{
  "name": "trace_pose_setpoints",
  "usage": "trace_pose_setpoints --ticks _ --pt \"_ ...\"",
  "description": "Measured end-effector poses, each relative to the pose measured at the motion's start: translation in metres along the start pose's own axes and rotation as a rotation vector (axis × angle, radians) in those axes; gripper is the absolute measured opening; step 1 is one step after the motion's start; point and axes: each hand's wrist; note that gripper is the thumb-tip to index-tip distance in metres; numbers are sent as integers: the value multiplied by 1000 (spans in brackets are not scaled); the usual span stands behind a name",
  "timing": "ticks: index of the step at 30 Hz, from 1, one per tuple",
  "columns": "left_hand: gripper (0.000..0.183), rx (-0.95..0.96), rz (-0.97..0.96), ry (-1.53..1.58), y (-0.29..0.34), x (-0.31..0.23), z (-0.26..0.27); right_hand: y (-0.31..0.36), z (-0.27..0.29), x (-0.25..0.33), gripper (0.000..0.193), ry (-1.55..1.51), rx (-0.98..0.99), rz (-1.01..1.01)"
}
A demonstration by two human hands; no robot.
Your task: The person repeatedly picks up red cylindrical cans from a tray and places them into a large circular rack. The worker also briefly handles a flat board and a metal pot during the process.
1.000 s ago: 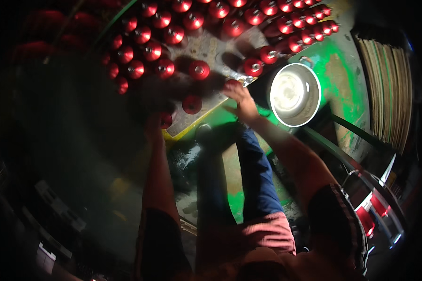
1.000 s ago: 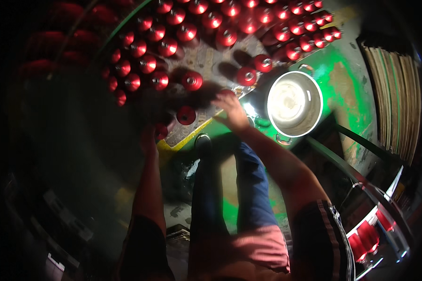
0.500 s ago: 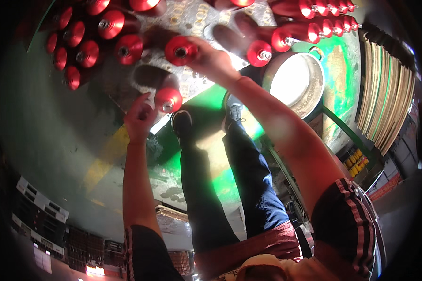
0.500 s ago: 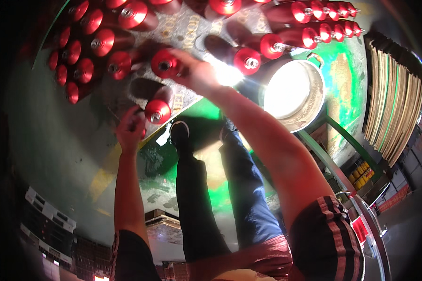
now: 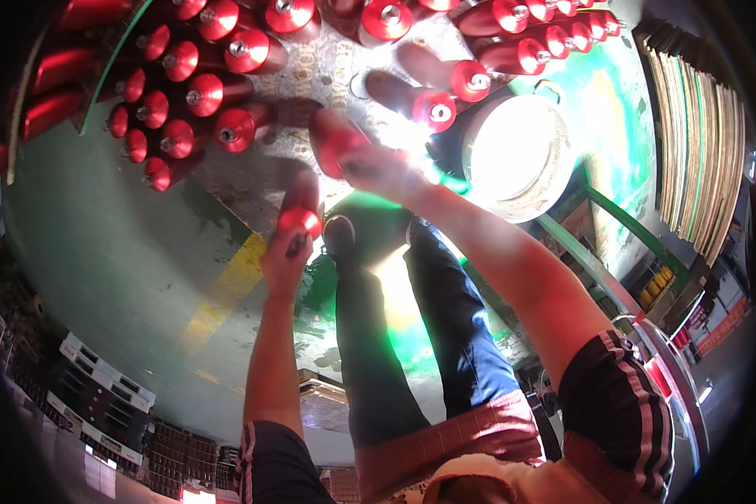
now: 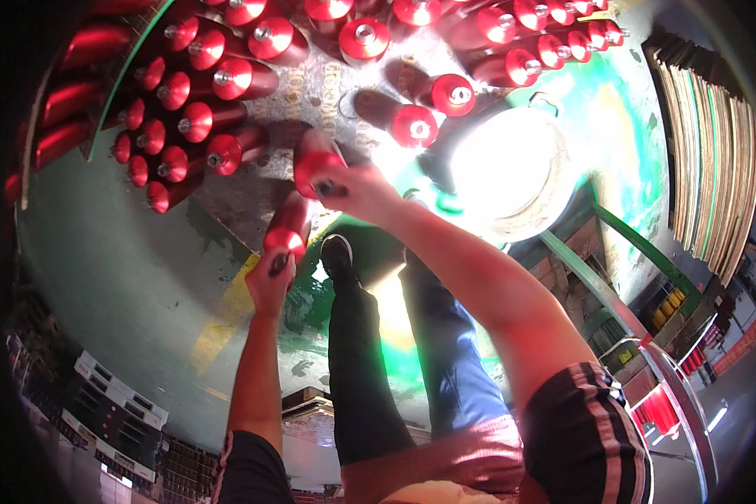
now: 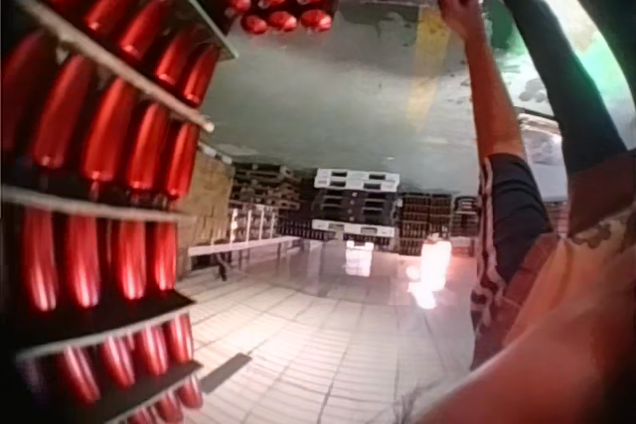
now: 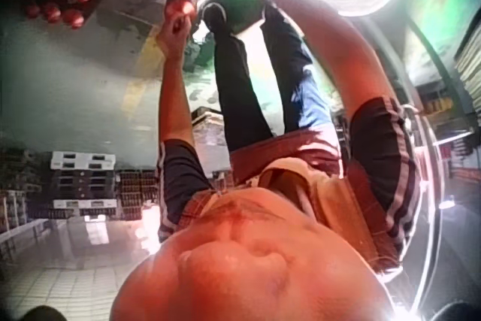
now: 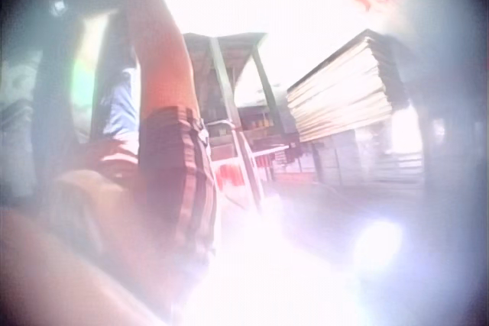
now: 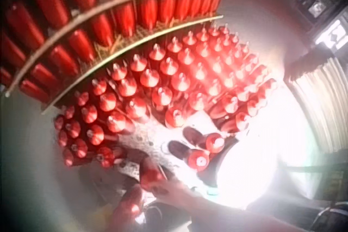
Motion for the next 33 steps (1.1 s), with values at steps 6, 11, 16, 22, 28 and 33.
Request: trace_pose_setpoints --ticks 6,11,16,22,28,33 --pt "13 -123 62 163 187 -79 79 116 119 138 28 -172 -2 -124" --pt "13 -119 112 263 318 -143 123 189 201 262 33 -471 -51 -550" --pt "16 -108 -183 152 396 -164 125 290 242 352 31 -1301 -381 -156" --pt "9 144 -448 182 406 -237 139 405 264 444 23 -271 -621 163" --pt "10 236 -871 -33 438 -263 143 544 214 532 30 -179 -853 -93" --pt "13 392 -681 -45 501 -254 121 648 171 555 34 -255 -865 -503"
Point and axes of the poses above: each hand's wrist, its own y-axis away from the middle knuckle, its own z-axis out of the back of the hand, x = y × z, and after that the axes turned 10 degrees about z, right-handed
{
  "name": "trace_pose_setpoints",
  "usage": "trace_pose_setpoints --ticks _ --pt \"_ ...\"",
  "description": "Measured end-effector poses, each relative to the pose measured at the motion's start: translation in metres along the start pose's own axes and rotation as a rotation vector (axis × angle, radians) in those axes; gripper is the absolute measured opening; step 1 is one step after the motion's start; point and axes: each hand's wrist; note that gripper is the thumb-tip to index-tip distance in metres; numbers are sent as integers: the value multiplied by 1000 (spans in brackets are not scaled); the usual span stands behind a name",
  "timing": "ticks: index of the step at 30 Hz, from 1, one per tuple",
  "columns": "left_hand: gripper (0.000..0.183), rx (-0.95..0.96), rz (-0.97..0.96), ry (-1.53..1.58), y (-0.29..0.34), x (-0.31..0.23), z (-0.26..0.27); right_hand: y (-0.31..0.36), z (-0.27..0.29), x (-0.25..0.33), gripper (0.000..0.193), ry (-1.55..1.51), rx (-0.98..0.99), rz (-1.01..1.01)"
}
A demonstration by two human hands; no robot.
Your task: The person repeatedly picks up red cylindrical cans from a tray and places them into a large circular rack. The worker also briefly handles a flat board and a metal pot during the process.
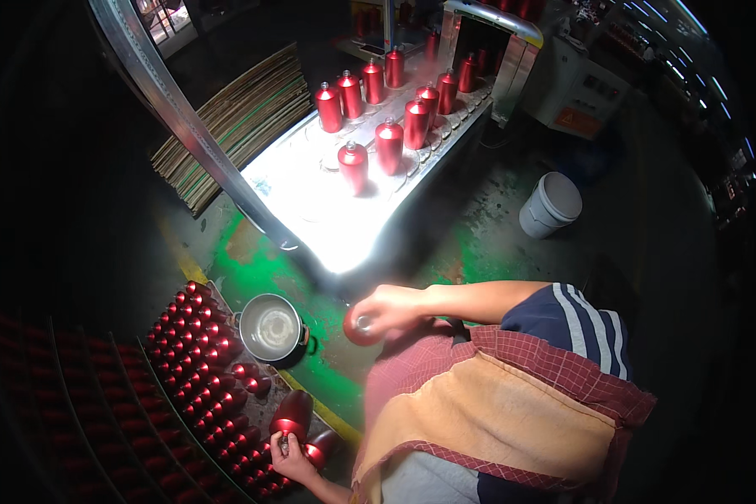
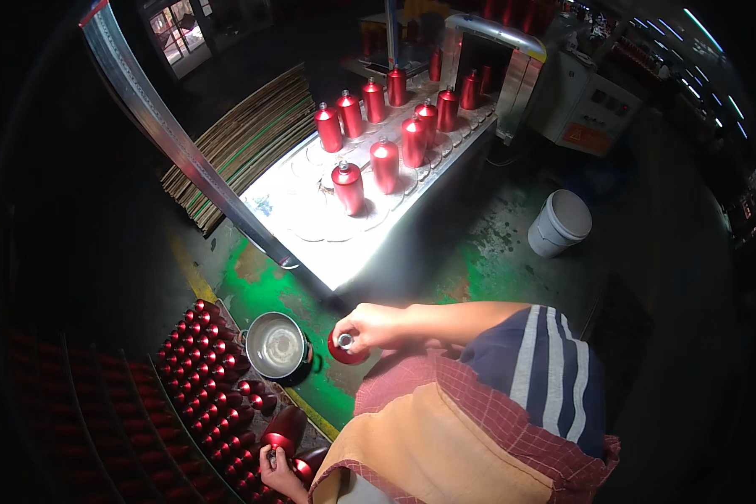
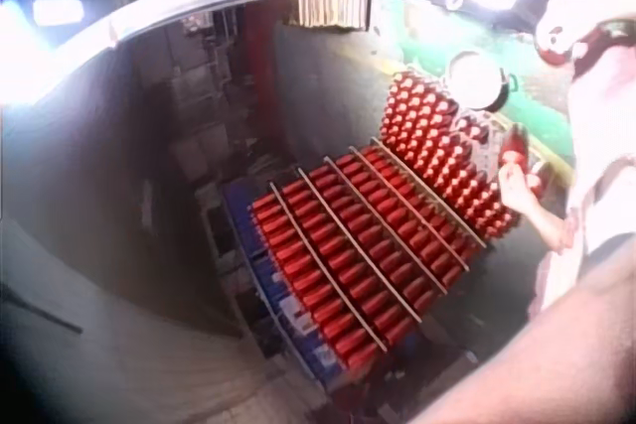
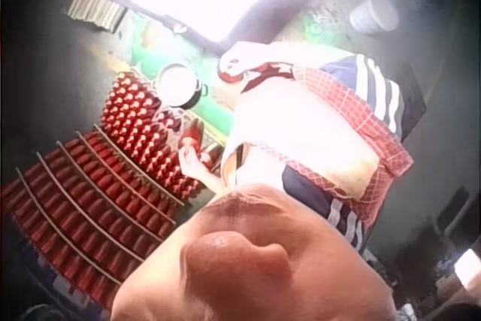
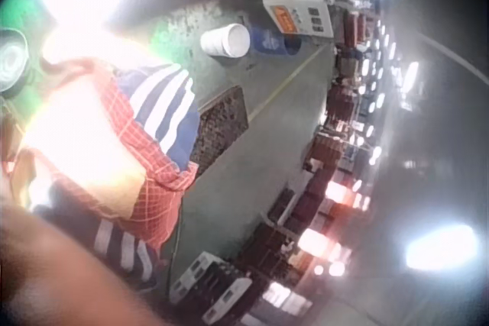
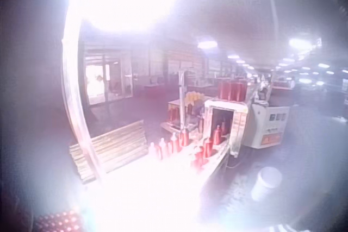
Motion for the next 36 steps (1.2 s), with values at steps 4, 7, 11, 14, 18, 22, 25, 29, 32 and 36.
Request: trace_pose_setpoints --ticks 4,7,11,14,18,22,25,29,32,36 --pt "15 166 -48 -48 14 -17 -50 76 28 -30 34 -55 -163 -111" --pt "15 263 26 -33 16 -34 -105 113 58 -62 32 -77 -311 -204" --pt "20 323 -7 -53 7 -78 -199 138 126 -107 29 -67 -501 -146" --pt "21 302 -65 -66 6 -130 -270 139 186 -130 31 -105 -521 -126" --pt "22 300 -16 -77 -22 -216 -388 85 291 -157 32 -141 -469 58" --pt "21 347 -39 53 -76 -284 -485 1 378 -171 29 -288 -470 88" --pt "20 355 -38 -3 -84 -302 -511 -35 391 -165 25 -196 -379 202" --pt "21 512 -98 -44 -90 -301 -539 -61 391 -168 21 -192 -412 54" --pt "21 517 -184 -249 -98 -296 -572 -79 400 -185 34 -40 -448 102" --pt "25 662 -137 -409 -86 -289 -606 -65 420 -200 38 -73 -400 -67"
Point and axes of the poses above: each hand's wrist, its own y-axis away from the middle knuckle, its own z-axis out of the back of the hand, x = y × z, and after that the axes turned 10 degrees about z, right-handed
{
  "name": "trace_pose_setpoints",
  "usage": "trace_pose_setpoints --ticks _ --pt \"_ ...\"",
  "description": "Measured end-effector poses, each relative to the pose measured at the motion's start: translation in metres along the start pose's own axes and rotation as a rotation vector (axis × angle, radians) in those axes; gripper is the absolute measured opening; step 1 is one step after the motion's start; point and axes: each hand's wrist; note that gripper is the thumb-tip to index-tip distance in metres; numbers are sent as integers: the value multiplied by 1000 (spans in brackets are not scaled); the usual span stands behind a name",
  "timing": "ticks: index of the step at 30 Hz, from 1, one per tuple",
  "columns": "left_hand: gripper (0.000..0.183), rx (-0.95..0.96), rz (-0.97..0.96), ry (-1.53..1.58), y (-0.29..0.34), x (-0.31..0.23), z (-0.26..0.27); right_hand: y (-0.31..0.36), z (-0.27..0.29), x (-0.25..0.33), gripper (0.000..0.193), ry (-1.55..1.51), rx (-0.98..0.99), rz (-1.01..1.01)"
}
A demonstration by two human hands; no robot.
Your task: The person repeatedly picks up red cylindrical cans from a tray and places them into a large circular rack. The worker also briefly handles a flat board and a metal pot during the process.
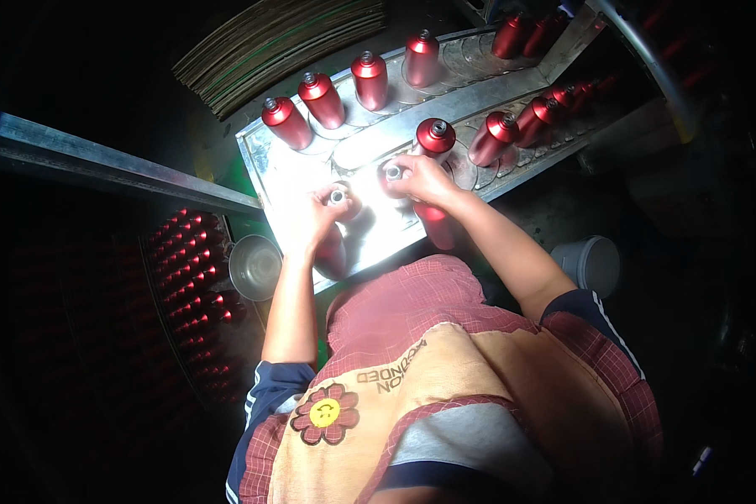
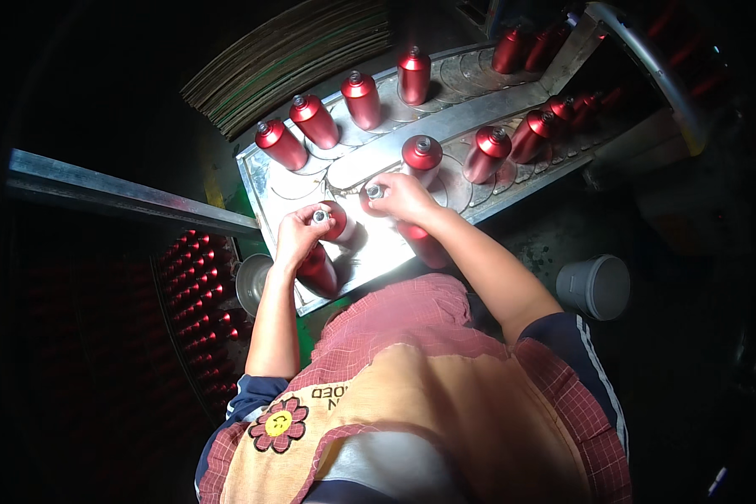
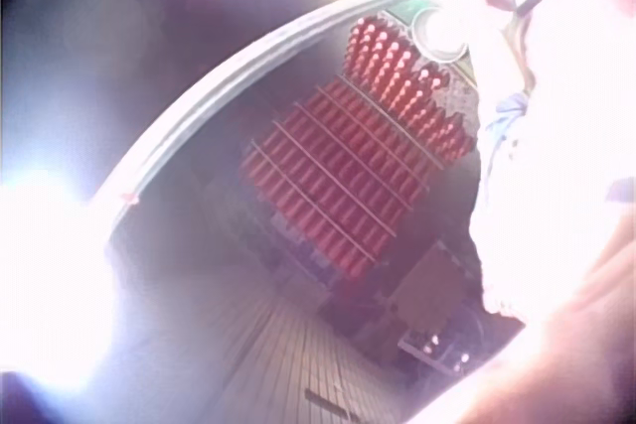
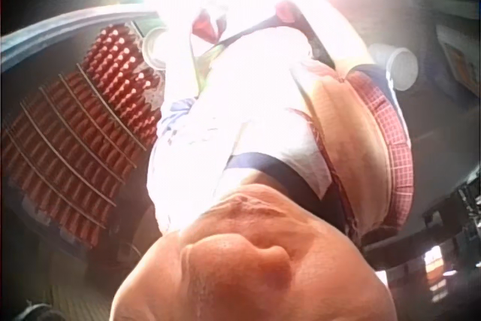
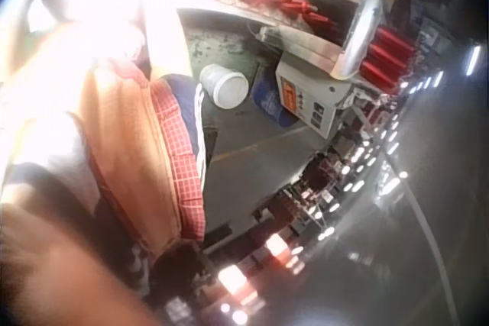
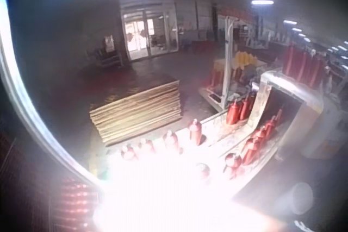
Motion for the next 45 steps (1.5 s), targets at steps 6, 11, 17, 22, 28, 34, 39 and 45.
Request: trace_pose_setpoints --ticks 6,11,17,22,28,34,39,45 --pt "34 -35 -115 440 32 3 15 48 74 -14 74 -333 -331 -108" --pt "27 -188 -244 539 3 7 13 5 112 -44 57 -242 -344 -202" --pt "37 -181 -491 164 -16 3 -29 3 164 -62 27 74 -497 -179" --pt "52 -239 -317 -159 8 15 -20 13 179 -78 25 -207 -402 -161" --pt "28 -63 -490 77 -12 36 -48 35 201 -43 46 -132 -566 -279" --pt "28 -159 -356 135 -4 -10 -84 51 284 115 40 -96 -556 183" --pt "56 -241 -462 -43 16 -24 -109 -25 261 164 33 -219 -459 527" --pt "22 -94 -124 351 128 68 -42 -191 113 82 24 -426 -418 476"
Point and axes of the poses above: each hand's wrist, its own y-axis away from the middle knuckle, its own z-axis out of the back of the hand, x = y × z, and after that the axes turned 10 degrees about z, right-handed
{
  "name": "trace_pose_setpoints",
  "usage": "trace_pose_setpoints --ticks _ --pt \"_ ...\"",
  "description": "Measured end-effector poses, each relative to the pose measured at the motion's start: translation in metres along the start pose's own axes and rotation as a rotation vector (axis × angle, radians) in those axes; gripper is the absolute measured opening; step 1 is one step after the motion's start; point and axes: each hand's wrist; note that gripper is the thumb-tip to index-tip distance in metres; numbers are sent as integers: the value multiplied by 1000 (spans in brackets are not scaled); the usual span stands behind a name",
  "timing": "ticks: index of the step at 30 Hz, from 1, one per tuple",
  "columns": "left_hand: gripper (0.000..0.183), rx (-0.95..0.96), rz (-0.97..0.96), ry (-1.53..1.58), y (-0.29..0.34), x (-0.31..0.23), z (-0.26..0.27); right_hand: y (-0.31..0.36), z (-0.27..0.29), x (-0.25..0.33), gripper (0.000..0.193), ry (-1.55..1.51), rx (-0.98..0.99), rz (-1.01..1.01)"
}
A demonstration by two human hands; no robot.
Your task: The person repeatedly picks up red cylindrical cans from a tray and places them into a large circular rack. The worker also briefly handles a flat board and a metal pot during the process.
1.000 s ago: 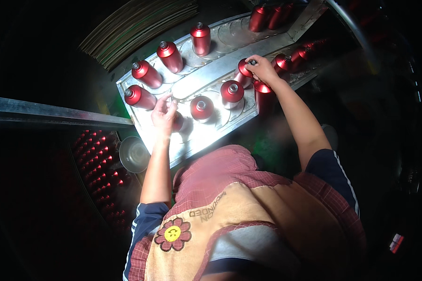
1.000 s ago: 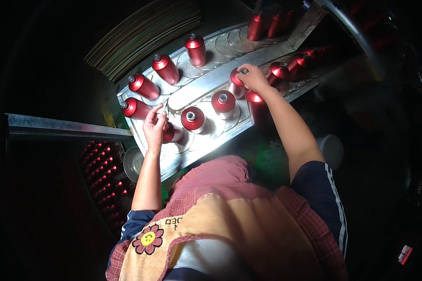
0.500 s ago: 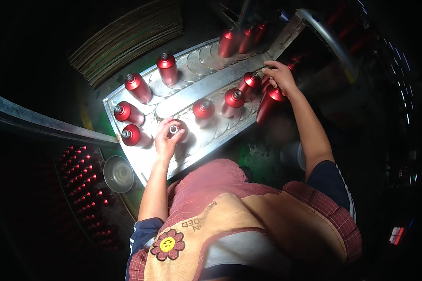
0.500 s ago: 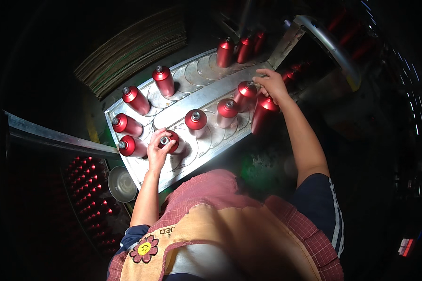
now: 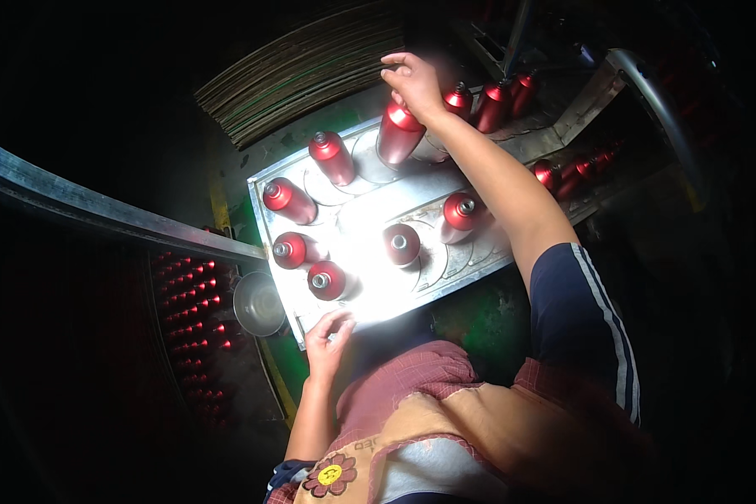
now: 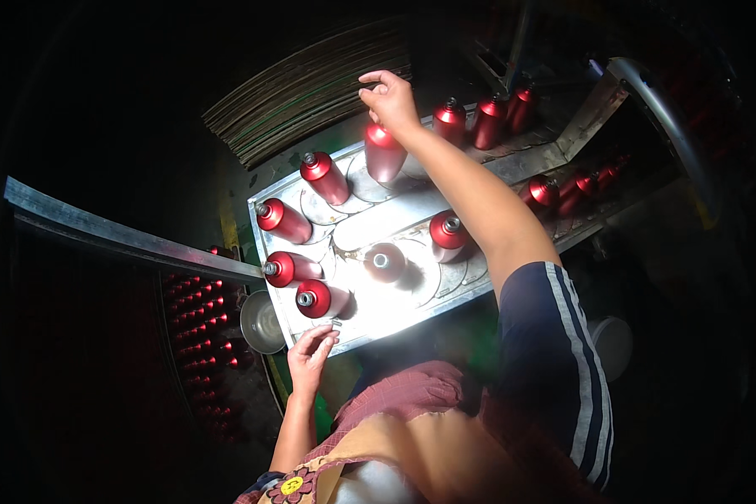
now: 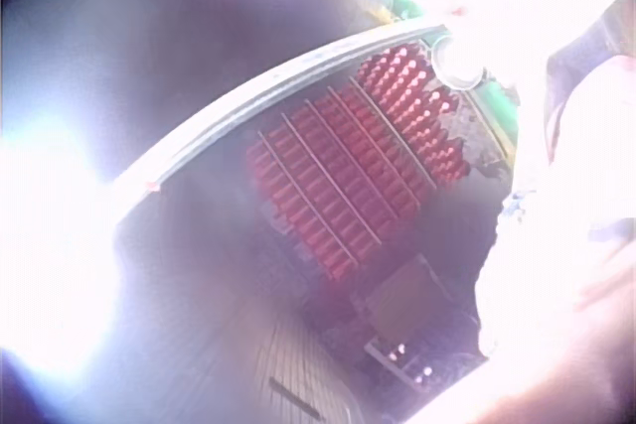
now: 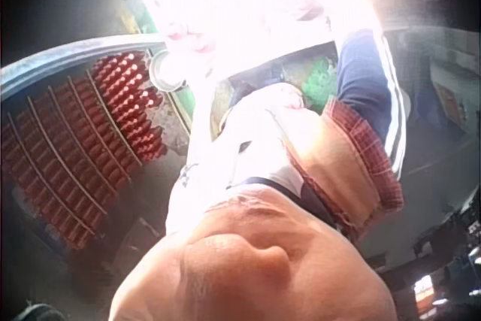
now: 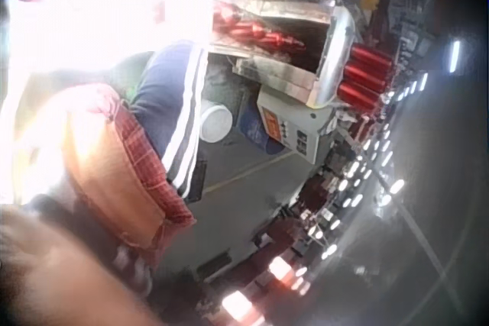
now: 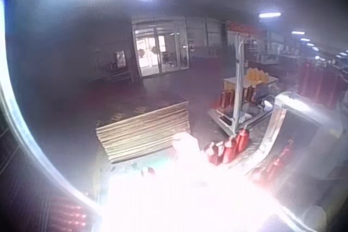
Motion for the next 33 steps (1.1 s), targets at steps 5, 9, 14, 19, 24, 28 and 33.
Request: trace_pose_setpoints --ticks 5,9,14,19,24,28,33 --pt "16 -531 333 152 133 24 41 -8 -62 -116 20 406 -4 -21" --pt "16 -852 556 340 232 90 63 5 -86 -154 23 228 54 -45" --pt "21 -1030 539 492 298 171 70 22 -81 -88 23 -10 -57 287" --pt "19 -956 585 563 328 220 73 128 -82 41 21 88 -73 372" --pt "19 -902 475 517 363 281 188 300 -197 101 17 124 112 407" --pt "25 -846 330 564 362 293 290 398 -308 117 18 131 420 267" --pt "33 -823 359 587 377 319 399 505 -410 93 21 156 777 -259"
Point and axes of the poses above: each hand's wrist, its own y-axis away from the middle knuckle, its own z-axis out of the back of the hand, x = y × z, and after that the axes turned 10 degrees about z, right-handed
